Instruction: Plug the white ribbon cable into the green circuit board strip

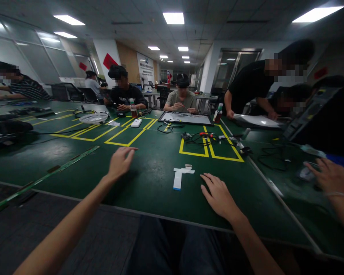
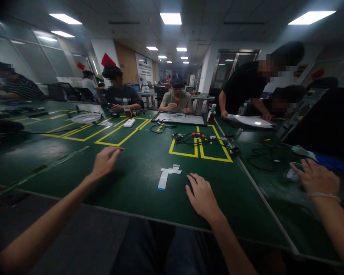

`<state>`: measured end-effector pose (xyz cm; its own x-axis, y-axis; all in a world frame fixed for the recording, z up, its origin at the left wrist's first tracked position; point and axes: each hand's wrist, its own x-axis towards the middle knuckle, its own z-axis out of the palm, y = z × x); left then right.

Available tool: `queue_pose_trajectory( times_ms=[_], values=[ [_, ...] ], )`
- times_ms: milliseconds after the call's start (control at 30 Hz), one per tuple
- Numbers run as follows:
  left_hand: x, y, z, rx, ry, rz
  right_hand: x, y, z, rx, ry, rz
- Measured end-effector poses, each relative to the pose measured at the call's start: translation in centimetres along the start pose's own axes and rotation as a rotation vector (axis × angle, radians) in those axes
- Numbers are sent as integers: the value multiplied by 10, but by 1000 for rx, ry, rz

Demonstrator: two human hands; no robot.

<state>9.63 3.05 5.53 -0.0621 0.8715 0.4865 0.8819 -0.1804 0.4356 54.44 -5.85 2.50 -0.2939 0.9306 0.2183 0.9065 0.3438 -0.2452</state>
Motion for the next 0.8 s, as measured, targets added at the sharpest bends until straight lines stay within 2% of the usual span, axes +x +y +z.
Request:
queue_pose_trajectory(
  times_ms=[67,167,233,300,400,533,667,800],
  values=[
    [6,-57,-32,310,-56,-242,0,0,0,1,10,-2],
    [-4,-123,-73,475,-118,-432,0,-1,1,4,21,-1],
    [-21,-152,-89,570,-148,-552,0,-2,1,6,20,1],
    [-38,-172,-95,633,-176,-625,0,-2,1,6,27,-4],
    [-55,-188,-94,669,-214,-624,0,-2,1,8,45,-17],
    [-58,-195,-89,754,-253,-576,0,-2,1,10,35,-14],
    [-53,-189,-83,744,-283,-513,0,-3,0,7,29,-8],
    [-41,-170,-63,648,-334,-384,0,-3,0,9,30,-10]
  ],
)
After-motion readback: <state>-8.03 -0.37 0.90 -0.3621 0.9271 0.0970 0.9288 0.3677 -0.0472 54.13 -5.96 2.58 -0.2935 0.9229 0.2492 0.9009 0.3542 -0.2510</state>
